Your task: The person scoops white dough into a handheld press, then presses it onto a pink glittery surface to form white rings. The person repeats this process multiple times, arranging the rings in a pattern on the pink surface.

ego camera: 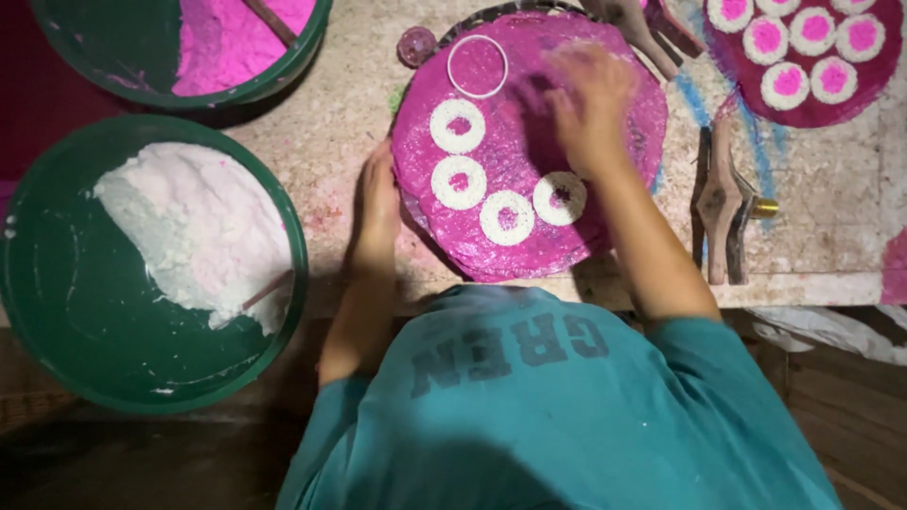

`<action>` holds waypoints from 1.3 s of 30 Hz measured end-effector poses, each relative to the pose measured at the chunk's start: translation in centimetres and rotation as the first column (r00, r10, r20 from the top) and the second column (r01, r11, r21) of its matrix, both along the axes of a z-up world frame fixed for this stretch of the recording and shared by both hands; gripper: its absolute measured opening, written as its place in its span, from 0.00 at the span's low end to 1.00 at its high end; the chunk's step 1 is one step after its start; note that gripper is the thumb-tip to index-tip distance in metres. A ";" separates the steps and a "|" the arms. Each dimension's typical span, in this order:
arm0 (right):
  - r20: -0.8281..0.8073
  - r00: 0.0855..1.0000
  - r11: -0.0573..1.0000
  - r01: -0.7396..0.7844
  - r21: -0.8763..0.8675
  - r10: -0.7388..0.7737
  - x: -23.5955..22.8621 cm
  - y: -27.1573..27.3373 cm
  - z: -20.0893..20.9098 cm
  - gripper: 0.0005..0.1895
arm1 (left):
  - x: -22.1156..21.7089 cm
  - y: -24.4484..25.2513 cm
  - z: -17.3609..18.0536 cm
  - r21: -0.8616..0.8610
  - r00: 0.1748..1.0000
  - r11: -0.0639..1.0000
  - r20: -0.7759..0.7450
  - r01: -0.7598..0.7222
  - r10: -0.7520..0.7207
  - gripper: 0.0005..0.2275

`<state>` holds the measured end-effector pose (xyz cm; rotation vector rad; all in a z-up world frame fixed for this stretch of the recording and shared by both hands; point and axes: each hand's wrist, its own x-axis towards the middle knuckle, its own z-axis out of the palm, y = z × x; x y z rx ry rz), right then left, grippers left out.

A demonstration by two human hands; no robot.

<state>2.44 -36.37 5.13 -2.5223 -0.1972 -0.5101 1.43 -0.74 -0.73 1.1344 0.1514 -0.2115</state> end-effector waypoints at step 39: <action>-0.014 -0.092 -0.092 -0.955 -0.283 0.996 -1.4 23.1 30.7 0.32 | -11.3 10.9 35.0 0.899 0.547 0.226 -0.018 0.376 -0.837 0.20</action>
